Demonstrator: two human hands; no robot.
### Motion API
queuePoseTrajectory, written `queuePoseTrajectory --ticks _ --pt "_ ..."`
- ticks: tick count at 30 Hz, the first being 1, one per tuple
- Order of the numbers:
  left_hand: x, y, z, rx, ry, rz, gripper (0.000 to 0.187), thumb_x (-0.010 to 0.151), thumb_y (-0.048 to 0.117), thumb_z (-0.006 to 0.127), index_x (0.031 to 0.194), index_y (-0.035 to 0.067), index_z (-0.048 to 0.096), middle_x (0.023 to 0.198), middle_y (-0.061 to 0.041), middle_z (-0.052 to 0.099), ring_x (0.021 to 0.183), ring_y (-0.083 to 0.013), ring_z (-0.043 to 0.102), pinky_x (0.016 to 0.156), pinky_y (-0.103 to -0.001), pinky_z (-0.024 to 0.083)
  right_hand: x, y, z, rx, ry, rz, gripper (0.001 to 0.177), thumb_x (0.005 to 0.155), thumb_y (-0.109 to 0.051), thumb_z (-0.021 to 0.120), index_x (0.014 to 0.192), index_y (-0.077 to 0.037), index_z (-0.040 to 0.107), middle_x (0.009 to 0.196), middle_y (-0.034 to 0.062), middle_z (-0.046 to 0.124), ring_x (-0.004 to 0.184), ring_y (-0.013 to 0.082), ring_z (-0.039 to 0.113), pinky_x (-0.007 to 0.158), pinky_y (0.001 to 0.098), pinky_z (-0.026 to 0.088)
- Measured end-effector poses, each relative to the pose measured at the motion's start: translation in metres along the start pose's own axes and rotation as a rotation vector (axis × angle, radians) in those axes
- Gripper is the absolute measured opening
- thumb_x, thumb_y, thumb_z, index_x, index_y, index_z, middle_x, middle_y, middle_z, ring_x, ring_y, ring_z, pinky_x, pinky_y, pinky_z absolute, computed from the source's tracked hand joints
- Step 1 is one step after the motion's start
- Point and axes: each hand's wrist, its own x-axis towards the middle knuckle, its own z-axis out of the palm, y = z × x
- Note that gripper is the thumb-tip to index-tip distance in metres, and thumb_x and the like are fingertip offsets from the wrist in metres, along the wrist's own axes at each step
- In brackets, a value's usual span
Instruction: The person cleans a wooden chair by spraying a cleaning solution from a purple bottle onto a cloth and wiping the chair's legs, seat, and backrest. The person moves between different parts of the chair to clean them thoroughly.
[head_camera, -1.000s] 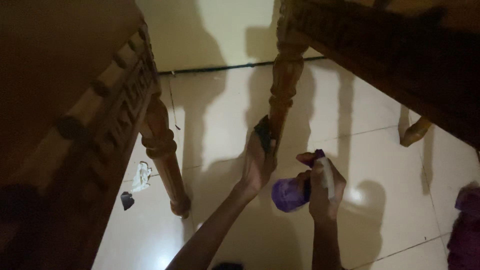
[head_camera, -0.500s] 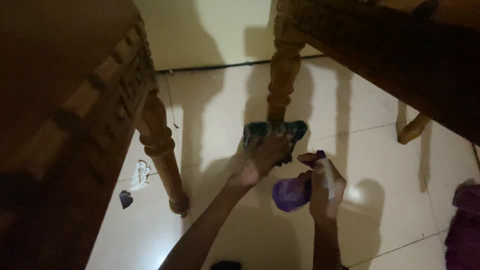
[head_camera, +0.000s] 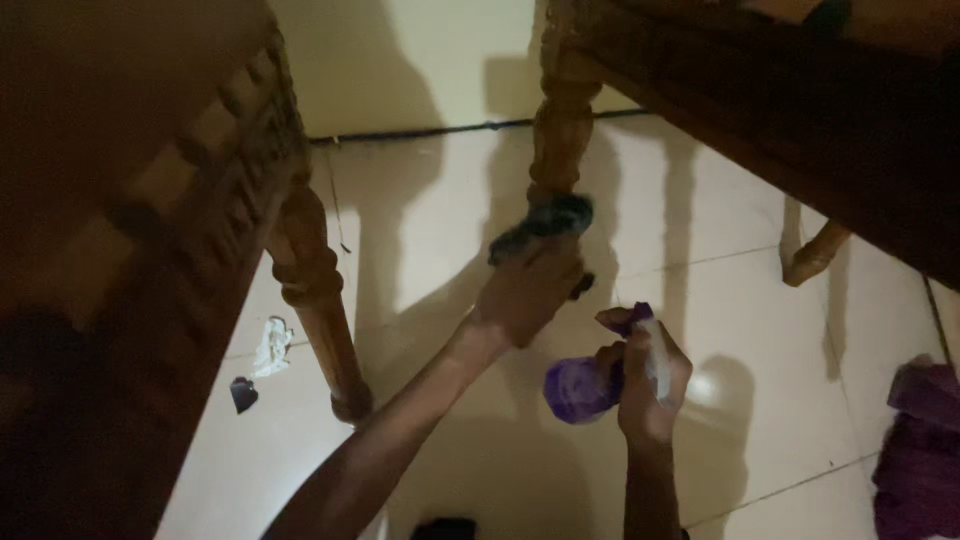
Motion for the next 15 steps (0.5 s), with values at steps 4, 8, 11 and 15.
queuePoseTrajectory --ticks 4,8,11,15 --pt "-0.041 0.026 0.055 0.04 0.076 0.117 0.075 0.077 0.033 0.076 0.144 0.015 0.048 0.155 -0.005 0.045 0.148 -0.0209 0.038 0.125 -0.046 0.024 -0.007 -0.003 -0.005 -0.043 0.006 -0.036 0.058 0.109 -0.049 0.047 0.111 0.005 0.068 0.085 0.0116 0.069 0.058 0.012 0.059 0.054 0.0286 0.047" --pt "-0.053 0.016 0.065 0.037 0.142 0.163 0.071 0.081 0.029 0.075 0.145 0.016 0.047 0.156 -0.007 0.044 0.149 -0.023 0.038 0.126 -0.047 0.024 -0.01 -0.003 -0.012 -0.09 0.017 0.026 0.062 0.105 -0.052 0.044 0.108 0.005 0.069 0.079 0.0121 0.07 0.051 0.0121 0.059 0.05 0.0284 0.047" --pt "-0.049 0.001 0.041 -0.029 0.145 0.132 0.068 0.084 0.026 0.075 0.145 0.017 0.046 0.157 -0.009 0.043 0.15 -0.0246 0.038 0.127 -0.048 0.025 -0.011 -0.006 -0.013 0.031 -0.012 -0.028 0.062 0.106 -0.053 0.048 0.11 0.007 0.065 0.089 0.0136 0.07 0.052 0.0117 0.055 0.052 0.0287 0.047" --pt "-0.036 -0.004 0.01 -0.336 0.256 -0.092 0.064 0.089 0.022 0.075 0.145 0.017 0.045 0.158 -0.011 0.042 0.151 -0.0267 0.037 0.128 -0.049 0.026 -0.01 -0.002 -0.013 0.033 0.0 -0.014 0.064 0.105 -0.054 0.049 0.107 0.008 0.065 0.096 0.0153 0.072 0.052 0.0116 0.056 0.05 0.0292 0.046"
